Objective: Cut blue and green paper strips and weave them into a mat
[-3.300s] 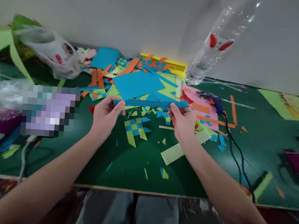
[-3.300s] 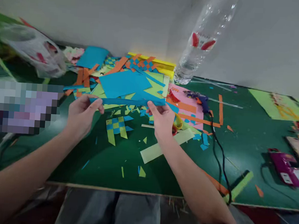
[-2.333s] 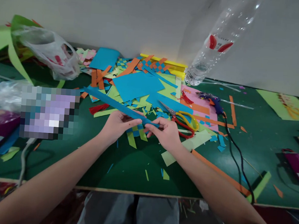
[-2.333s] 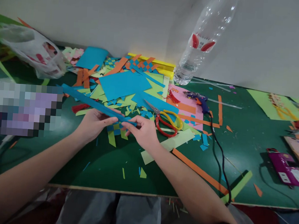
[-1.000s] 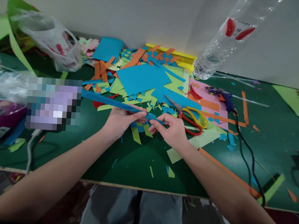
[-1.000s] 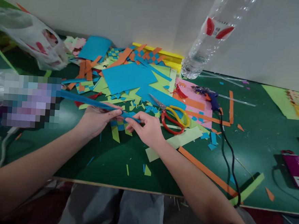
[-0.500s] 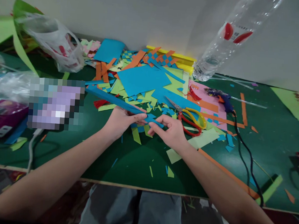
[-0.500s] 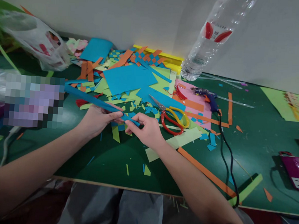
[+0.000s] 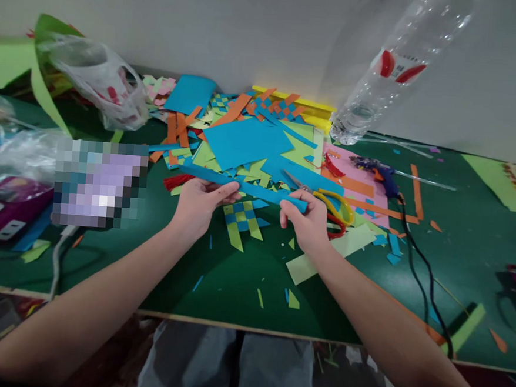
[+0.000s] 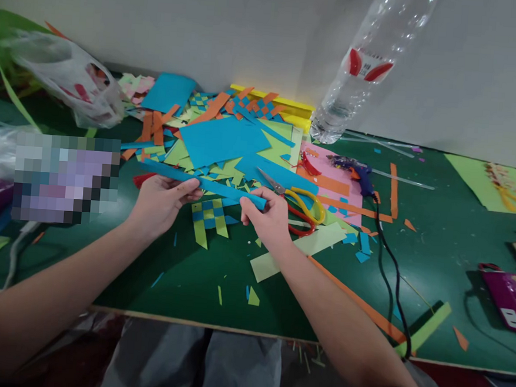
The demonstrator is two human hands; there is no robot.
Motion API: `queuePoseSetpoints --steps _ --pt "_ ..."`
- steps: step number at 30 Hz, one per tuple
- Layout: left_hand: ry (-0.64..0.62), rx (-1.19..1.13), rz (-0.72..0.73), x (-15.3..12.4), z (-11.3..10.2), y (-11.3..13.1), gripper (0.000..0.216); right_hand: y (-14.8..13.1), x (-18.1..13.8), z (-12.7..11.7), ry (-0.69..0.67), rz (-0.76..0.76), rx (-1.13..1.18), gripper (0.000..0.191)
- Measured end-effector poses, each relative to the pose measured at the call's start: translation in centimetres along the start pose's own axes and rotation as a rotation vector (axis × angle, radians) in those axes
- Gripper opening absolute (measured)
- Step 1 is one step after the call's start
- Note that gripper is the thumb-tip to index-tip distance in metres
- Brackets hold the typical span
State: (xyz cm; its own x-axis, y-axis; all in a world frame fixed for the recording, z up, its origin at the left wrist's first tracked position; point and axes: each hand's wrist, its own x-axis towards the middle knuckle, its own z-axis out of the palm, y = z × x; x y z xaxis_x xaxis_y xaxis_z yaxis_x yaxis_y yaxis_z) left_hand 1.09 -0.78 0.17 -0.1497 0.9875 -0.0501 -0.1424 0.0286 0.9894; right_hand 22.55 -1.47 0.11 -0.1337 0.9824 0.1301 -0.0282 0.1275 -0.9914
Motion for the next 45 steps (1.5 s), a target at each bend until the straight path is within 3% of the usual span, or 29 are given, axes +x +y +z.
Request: queuePoseSetpoints --steps 6,10,14,19,23,29,36,45 --pt "0.152 -0.098 0.004 0.5 -0.2 0.1 0.025 0.5 0.4 -0.2 0.233 -0.058 0.185 0.019" --pt "0.081 -0.103 -0.019 0.2 -0.1 0.2 0.027 0.3 0.6 -0.3 0.276 -0.112 0.299 0.022" --pt "-0.030 -0.087 -0.032 -0.2 0.3 0.2 0.028 -0.4 0.4 0.2 0.166 -0.076 0.278 0.018" --pt "-0.217 -0.074 -0.046 -0.8 1.1 0.3 0.030 -1.1 -0.6 1.5 -0.030 0.000 0.058 0.037" --pt "-0.365 0.049 -0.083 -1.2 1.1 0.7 0.026 -1.0 -1.2 1.8 -0.066 -0.032 0.012 0.022" --pt "-0.354 0.163 -0.048 -1.2 0.7 1.0 0.022 -1.0 -0.7 1.1 -0.005 -0.031 -0.030 0.017" --pt "-0.500 0.313 -0.024 -1.5 1.1 1.4 0.014 -1.1 -0.8 1.0 -0.139 -0.026 -0.055 0.017" --pt "-0.449 0.409 0.041 -1.6 0.9 1.8 0.018 -1.4 -1.0 1.0 -0.204 -0.035 -0.101 0.014"
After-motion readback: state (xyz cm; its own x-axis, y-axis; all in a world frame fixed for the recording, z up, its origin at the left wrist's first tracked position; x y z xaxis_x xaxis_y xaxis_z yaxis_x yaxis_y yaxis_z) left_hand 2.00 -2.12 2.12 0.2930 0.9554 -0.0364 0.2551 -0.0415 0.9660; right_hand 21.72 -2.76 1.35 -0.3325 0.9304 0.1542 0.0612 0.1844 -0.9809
